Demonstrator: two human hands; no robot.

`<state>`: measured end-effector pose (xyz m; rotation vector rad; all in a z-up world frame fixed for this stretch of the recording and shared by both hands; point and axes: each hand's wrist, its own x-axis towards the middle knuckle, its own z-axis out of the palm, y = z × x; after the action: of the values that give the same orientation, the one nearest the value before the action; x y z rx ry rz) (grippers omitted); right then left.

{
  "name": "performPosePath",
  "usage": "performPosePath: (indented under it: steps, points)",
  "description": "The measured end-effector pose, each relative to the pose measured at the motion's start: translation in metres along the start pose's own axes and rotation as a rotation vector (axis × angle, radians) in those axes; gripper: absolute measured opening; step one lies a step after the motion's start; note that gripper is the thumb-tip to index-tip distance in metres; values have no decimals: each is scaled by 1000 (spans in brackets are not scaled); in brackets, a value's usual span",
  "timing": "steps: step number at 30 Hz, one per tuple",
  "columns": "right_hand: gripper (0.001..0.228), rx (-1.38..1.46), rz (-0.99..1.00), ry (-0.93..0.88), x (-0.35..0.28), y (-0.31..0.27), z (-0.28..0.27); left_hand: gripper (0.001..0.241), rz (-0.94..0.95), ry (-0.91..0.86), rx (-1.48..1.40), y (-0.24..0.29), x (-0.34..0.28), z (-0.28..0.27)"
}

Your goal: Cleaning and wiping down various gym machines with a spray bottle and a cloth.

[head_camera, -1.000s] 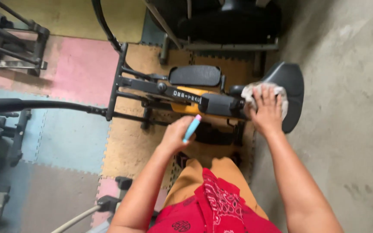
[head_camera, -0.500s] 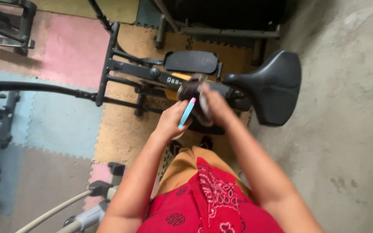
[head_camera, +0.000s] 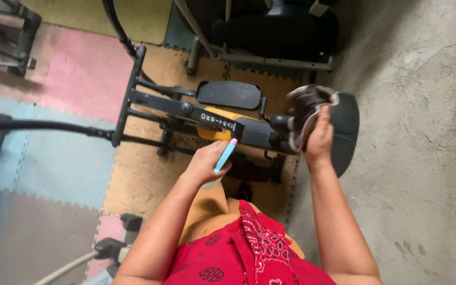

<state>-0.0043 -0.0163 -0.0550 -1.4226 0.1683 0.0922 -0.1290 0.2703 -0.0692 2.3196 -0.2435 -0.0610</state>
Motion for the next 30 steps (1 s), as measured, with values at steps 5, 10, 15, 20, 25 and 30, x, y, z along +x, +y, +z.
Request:
performPosePath:
  steps: [5,10,15,20,25,30]
  points:
    - [62,-303,-10,127,64,84,-28,44,60,-98,20,-28,41,-47]
    - [58,-769,-145,85,70,115,-8,49,166,-111,20,-54,81,-99]
    - [57,-1100,-258,42,76,129,-15,52,207,-136,90,-67,107,-138]
    - [60,-1119,-153,46,75,113,-1,44,228,-38,35,-79,117,-157]
    - [63,-1214,-95,51,79,133,-8,41,230,57,29,-72,117,-183]
    - [65,-1245,-176,64,76,134,-3,31,258,108,6,-69,110,-206]
